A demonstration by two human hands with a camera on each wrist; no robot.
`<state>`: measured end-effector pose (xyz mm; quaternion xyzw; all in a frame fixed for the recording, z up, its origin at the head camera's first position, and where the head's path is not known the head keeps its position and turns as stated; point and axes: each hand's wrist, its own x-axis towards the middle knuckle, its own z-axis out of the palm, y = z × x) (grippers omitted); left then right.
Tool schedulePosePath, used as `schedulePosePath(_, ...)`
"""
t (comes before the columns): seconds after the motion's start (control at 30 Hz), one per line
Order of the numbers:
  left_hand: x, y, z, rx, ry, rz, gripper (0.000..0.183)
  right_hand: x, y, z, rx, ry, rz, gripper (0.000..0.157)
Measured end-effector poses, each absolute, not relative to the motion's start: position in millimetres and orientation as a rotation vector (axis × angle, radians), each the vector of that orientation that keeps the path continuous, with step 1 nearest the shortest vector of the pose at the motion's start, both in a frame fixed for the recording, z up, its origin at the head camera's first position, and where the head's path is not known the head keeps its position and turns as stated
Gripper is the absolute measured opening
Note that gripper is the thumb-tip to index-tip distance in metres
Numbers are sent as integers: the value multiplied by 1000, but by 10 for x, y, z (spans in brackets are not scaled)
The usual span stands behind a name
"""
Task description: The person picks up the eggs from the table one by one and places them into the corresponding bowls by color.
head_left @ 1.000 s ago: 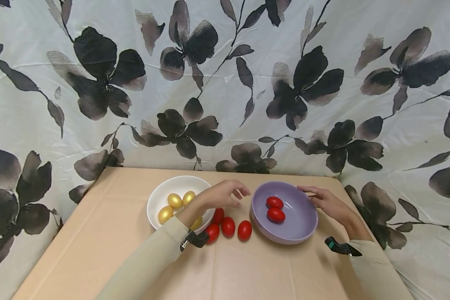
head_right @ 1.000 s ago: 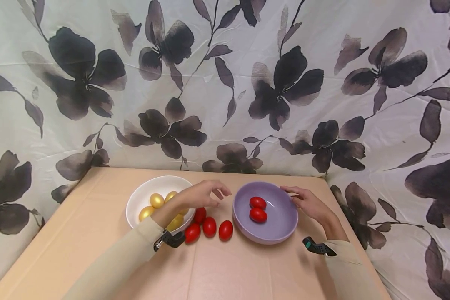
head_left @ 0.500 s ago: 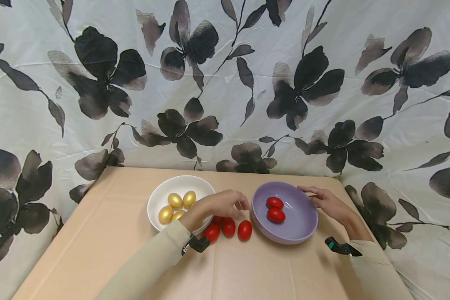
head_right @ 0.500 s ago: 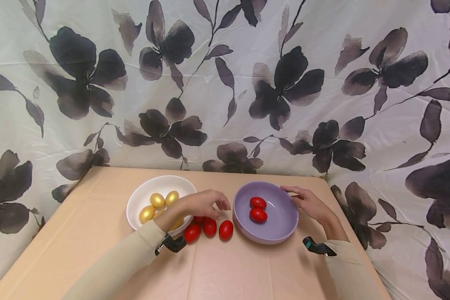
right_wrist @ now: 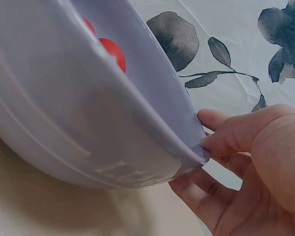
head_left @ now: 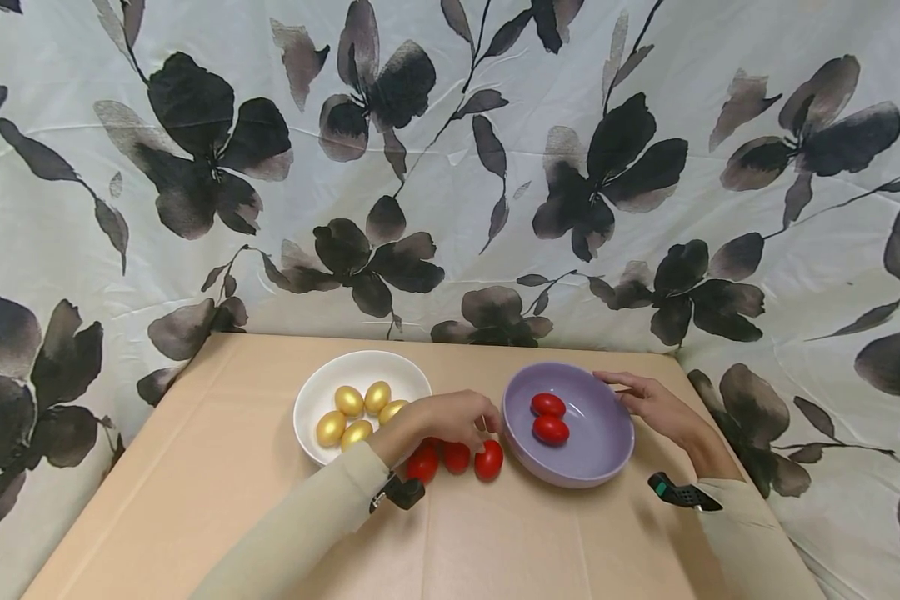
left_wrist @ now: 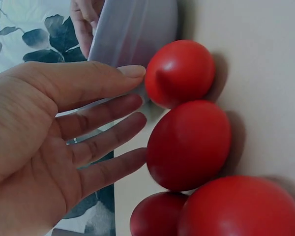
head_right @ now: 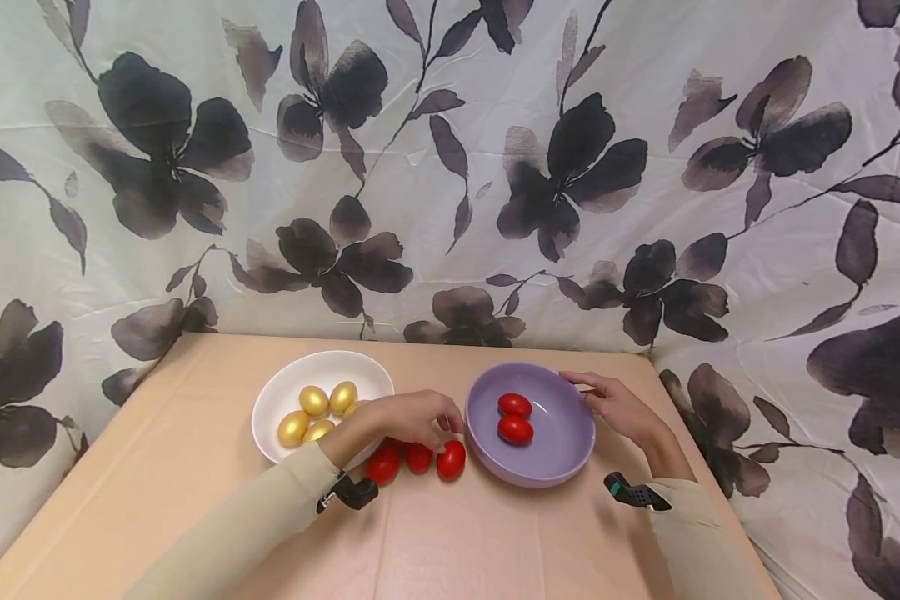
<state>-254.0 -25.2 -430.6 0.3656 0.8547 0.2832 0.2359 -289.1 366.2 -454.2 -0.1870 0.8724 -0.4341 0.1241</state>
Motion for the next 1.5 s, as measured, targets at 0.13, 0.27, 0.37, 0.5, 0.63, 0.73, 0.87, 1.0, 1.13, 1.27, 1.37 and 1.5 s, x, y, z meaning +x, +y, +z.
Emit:
schedulePosePath(0.13, -2518, -208, -4346, 991, 2356, 717, 30, -2893, 3650, -4536, -539, 2544, -1265, 51)
schedulePosePath(0.27, -2499, -182, -4367, 991, 2380, 670, 29, -2897, 3646, -4533, -527, 2536, -1272, 52)
schedulePosePath(0.37, -2493, -171, -4377, 1013, 2400, 639, 29, -2896, 3646, -4531, -529, 2535, -1270, 52)
schedulePosePath(0.5, -2483, -158, -4385, 1035, 2420, 594, 27, -2892, 3650, -4527, -539, 2536, -1267, 52)
schedulePosePath(0.63, -2469, -144, -4391, 1017, 2421, 593, 28, -2891, 3655, -4525, -545, 2542, -1262, 52)
schedulePosePath(0.73, -2455, -135, -4394, 1007, 2424, 593, 28, -2894, 3659, -4532, -546, 2540, -1262, 52)
schedulePosePath(0.87, -2442, -129, -4402, 1001, 2435, 572, 29, -2900, 3661, -4542, -538, 2532, -1270, 51)
schedulePosePath(1.0, -2443, -129, -4421, 962, 2433, 542, 35, -2899, 3659, -4539, -538, 2532, -1273, 51)
schedulePosePath(1.13, -2444, -124, -4429, 948, 2436, 501, 36, -2895, 3657, -4538, -536, 2533, -1276, 51)
schedulePosePath(1.27, -2445, -114, -4423, 950, 2440, 507, 33, -2894, 3657, -4539, -535, 2533, -1276, 50)
schedulePosePath(1.37, -2445, -112, -4419, 945, 2454, 513, 32, -2889, 3651, -4537, -537, 2533, -1273, 51)
schedulePosePath(1.5, -2451, -119, -4414, 979, 2495, 502, 31, -2887, 3646, -4535, -541, 2530, -1274, 51)
